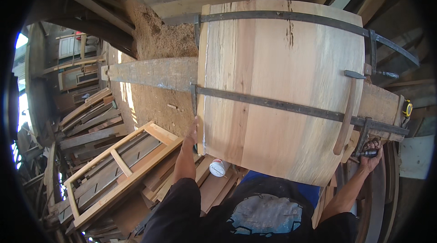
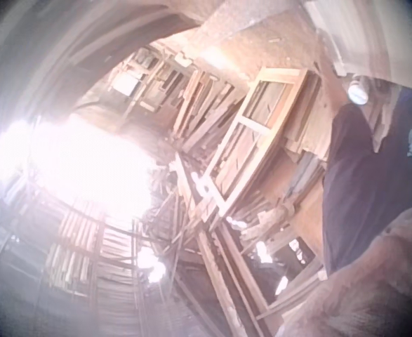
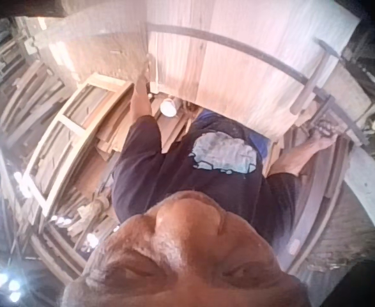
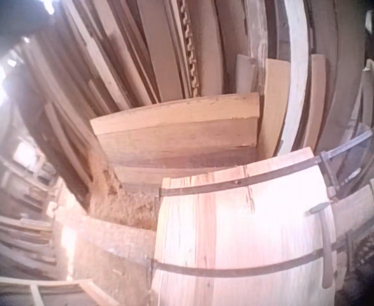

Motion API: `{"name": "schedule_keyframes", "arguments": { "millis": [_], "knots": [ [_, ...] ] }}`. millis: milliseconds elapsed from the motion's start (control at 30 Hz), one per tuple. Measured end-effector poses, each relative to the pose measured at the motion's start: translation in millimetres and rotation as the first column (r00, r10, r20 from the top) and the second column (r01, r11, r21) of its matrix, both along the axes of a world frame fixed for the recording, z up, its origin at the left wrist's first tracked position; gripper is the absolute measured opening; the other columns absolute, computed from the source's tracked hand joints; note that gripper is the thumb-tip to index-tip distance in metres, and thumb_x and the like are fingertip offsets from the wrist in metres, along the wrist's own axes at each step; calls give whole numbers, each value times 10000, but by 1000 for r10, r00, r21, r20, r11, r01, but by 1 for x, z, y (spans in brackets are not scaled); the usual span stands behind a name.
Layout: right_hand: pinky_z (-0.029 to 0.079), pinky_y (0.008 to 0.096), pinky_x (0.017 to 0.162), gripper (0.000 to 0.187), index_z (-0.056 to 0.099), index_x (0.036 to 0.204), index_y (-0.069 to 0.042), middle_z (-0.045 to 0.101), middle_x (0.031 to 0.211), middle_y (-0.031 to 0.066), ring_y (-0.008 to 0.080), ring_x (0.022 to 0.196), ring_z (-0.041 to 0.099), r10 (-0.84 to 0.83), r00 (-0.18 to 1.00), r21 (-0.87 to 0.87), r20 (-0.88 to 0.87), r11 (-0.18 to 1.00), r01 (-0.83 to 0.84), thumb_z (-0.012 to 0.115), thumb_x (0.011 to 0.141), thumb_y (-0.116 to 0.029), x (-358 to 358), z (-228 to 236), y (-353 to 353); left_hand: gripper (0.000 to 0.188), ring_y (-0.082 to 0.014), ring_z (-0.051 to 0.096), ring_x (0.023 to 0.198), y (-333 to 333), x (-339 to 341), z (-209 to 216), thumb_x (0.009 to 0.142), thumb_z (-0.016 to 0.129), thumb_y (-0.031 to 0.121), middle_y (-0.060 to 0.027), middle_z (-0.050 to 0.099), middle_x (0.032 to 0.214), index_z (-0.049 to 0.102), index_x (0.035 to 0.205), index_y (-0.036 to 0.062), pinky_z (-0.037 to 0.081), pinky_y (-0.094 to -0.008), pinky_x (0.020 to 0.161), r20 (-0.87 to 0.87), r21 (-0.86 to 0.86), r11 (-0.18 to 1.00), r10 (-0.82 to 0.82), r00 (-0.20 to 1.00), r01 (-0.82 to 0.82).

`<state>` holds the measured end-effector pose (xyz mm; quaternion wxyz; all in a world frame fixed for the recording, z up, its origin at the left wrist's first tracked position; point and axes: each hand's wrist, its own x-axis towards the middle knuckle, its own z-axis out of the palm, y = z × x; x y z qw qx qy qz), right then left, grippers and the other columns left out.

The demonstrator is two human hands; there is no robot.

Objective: The person clamps several wood boards together using two long metal clamps, hammering wooden wedges into the clamps to tighten them.

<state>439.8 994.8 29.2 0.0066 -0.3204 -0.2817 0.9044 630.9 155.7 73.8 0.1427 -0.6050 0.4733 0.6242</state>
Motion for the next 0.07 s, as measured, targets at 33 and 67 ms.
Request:
{"name": "schedule_keyframes", "arguments": {
  "millis": [33,67],
  "knots": [
    [458,346,857,282,570,1087,-27,586,982,87,197,891,556,-45,999,7,-25,999,45,583,961,-278,3,-5,-2,750,-205,528,1155,0,-1,-3,853,605,633,-74,567,1308,487,1373,106,409,-384,1025,-73,6,1000,8,997,-8],
    [458,346,857,282,570,1087,-27,586,982,87,197,891,556,-49,999,3,-21,999,49,583,961,-278,4,-9,-2,791,-209,518,1203,1,7,-7,824,629,652,-69,553,1328,481,1380,109,395,-370,1052,-138,11,1000,23,990,-22]
  ]
}}
